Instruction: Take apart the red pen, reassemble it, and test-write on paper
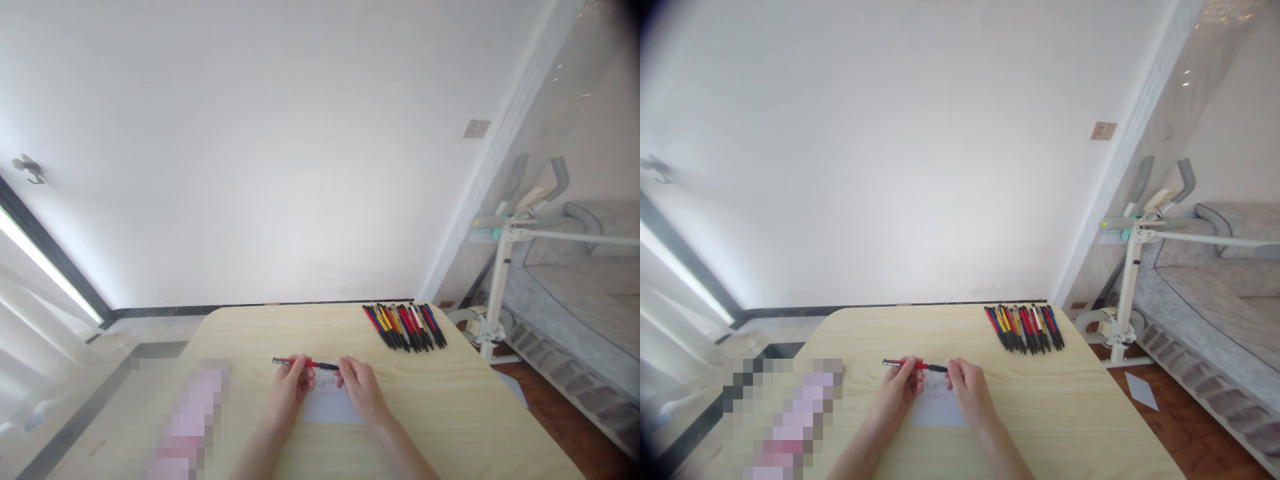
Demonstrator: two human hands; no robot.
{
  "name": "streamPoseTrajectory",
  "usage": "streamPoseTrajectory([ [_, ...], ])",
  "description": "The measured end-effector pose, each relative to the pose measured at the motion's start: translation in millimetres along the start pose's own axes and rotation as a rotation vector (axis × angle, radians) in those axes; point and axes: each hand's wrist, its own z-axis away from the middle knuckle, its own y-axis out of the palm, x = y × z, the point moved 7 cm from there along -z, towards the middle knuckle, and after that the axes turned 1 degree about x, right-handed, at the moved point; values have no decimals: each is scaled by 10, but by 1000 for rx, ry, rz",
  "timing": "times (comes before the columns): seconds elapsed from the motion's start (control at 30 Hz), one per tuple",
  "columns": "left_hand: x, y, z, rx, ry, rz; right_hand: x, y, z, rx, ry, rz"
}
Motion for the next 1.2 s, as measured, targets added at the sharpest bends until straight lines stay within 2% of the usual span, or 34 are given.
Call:
streamPoseTrajectory([
  [0.27,-17,6,27,-16,-4,21,-22,17,-9,16,-21,46],
  [0.57,-18,3,24,-31,-26,38,-45,36,-15,18,-42,-9],
  [0.97,-3,-6,22,-15,-43,38,-31,25,-19,-9,-80,-84],
  [1.2,18,-5,10,25,-50,73,-81,41,-39,-10,-42,-142],
])
